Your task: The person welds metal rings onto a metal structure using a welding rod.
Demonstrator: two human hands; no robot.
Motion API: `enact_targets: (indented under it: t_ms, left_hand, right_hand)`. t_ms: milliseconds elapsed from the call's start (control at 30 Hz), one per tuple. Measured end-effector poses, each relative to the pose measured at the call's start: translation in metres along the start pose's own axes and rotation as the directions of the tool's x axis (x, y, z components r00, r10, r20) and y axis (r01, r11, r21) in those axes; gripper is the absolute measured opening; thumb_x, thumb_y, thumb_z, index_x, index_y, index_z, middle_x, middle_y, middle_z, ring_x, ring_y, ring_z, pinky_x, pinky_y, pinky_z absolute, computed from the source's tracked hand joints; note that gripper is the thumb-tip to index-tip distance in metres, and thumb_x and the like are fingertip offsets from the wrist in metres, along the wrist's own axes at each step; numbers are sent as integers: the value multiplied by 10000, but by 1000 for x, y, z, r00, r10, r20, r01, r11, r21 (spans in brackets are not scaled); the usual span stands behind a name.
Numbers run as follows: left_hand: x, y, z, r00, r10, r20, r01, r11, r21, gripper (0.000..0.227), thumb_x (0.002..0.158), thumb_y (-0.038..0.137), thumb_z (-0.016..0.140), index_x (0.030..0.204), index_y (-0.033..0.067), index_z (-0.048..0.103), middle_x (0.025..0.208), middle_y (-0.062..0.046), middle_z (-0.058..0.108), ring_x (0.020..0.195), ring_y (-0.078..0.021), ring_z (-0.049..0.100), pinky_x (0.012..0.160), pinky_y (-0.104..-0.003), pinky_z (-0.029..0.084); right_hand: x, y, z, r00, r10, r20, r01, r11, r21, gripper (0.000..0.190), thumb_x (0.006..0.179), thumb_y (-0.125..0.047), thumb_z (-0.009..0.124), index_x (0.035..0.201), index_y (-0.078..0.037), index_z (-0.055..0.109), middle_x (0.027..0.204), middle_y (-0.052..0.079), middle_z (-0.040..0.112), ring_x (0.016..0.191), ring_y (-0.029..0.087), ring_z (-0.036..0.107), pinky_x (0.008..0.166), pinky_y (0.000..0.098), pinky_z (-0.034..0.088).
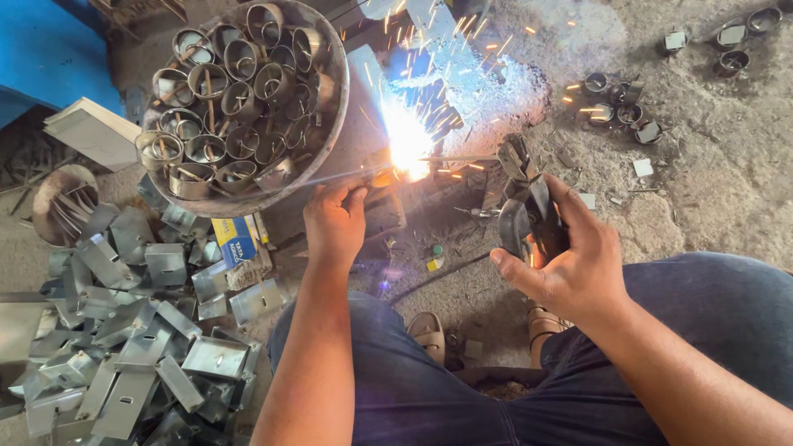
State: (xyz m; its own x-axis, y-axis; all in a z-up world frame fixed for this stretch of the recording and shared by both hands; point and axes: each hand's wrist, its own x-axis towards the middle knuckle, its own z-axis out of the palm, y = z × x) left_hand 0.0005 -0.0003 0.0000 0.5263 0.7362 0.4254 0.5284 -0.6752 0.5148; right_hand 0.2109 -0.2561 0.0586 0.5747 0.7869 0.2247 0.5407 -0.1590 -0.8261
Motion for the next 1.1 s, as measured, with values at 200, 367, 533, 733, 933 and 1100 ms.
enact_targets:
  t_ms: [200, 367, 533, 733, 933, 1100]
  left_hand:
    - [0, 3, -2, 998, 48, -28, -49, 997, -52, 176, 888, 78, 747, 1053, 133, 771, 997, -71, 779, 914, -290, 684, 845, -400, 555]
    - [-2, -1, 2, 996, -92, 3, 92, 996, 14, 144, 883, 116, 780, 1027, 120, 782, 918, -127, 726, 869, -309, 677, 791, -412, 544]
    - [-2, 2, -1, 997, -71, -34, 72, 997, 22, 187, 899, 189, 803, 1028, 60, 761, 932, -147, 734, 838, -315, 688, 727, -412, 544]
    - [7, 27, -7, 953, -296, 66, 300, 952, -59, 146, 893, 200, 769, 938, 61, 770, 790, -112, 755, 681, -220, 727, 656, -359, 562]
    - [17, 71, -30, 993, -116, 36, 119, 987, -109, 119, 878, 200, 747, 910, 86, 760, 807, -91, 771, 709, -202, 778, 661, -332, 607]
    - [68, 101, -27, 933, -170, 317, 110, 974, 198, 135, 811, 232, 768, 868, 114, 804, 766, -125, 767, 694, -251, 745, 675, -377, 591]
  right_hand:
    - [0, 1, 1, 1000, -25, 14, 24, 999, 20, 893, 721, -393, 883, 1427, 16, 523, 996, 64, 736, 829, 137, 722, 742, 287, 575]
    - [0, 5, 3, 1000, -14, 19, 12, 998, 60, 826, 723, -349, 872, 1391, 9, 544, 1000, 71, 743, 823, 153, 726, 734, 315, 586]
    - [3, 17, 0, 994, 37, -105, 0, 943, 334, 643, 871, -306, 813, 1330, -3, 479, 987, 47, 601, 814, 147, 661, 749, 327, 639]
    - [28, 21, -19, 906, 422, -38, -201, 506, 839, 459, 902, -231, 760, 1233, -90, 476, 856, 83, 574, 598, 182, 569, 529, 366, 526]
    - [28, 64, -34, 823, 566, -53, -205, 383, 901, 295, 916, -336, 652, 1091, -187, 467, 859, 50, 564, 649, 233, 545, 591, 437, 462]
    - [33, 246, -17, 769, 638, -25, -69, 123, 990, 247, 1057, -384, 579, 1064, -139, 557, 850, 22, 508, 746, 175, 537, 779, 381, 468]
